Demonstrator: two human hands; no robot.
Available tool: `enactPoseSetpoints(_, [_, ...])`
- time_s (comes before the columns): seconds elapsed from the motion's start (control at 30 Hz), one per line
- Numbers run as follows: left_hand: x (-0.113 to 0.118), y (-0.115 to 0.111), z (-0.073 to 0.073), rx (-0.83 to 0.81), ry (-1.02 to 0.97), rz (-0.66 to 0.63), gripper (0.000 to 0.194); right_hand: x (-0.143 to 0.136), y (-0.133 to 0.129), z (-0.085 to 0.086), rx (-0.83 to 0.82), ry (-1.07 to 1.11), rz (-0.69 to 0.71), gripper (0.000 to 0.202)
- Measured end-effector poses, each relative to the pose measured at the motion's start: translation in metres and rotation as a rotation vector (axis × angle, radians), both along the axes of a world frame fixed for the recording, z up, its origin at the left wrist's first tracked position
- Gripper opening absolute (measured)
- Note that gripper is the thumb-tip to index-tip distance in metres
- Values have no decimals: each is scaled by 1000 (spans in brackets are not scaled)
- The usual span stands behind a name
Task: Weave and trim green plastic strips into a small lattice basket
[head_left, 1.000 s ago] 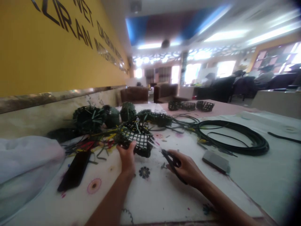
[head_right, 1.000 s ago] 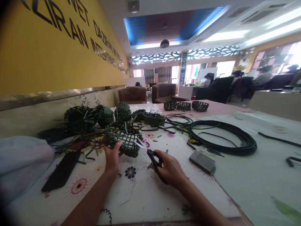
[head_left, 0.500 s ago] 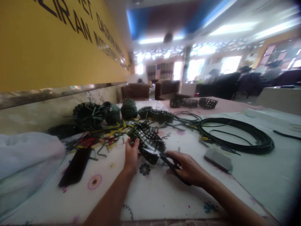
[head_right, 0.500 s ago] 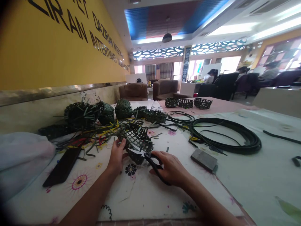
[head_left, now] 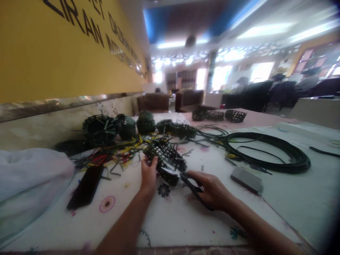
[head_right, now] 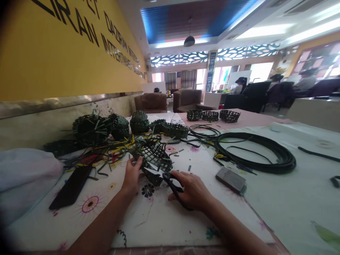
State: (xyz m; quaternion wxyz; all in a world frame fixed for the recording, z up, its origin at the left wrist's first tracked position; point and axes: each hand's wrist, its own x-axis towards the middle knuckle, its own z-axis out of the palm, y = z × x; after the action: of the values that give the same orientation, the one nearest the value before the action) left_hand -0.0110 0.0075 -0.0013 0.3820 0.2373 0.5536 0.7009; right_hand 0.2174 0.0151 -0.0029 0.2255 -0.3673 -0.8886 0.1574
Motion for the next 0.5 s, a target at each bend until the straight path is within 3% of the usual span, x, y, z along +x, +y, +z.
enactPoseSetpoints(0.3, [1, -1, 0, -17, -1, 11, 29, 1, 4, -9, -1, 65, 47, 51])
enactPoseSetpoints(0.5, [-2, 1, -4, 22, -2, -2, 33, -4, 0, -10, -50, 71, -4, 36])
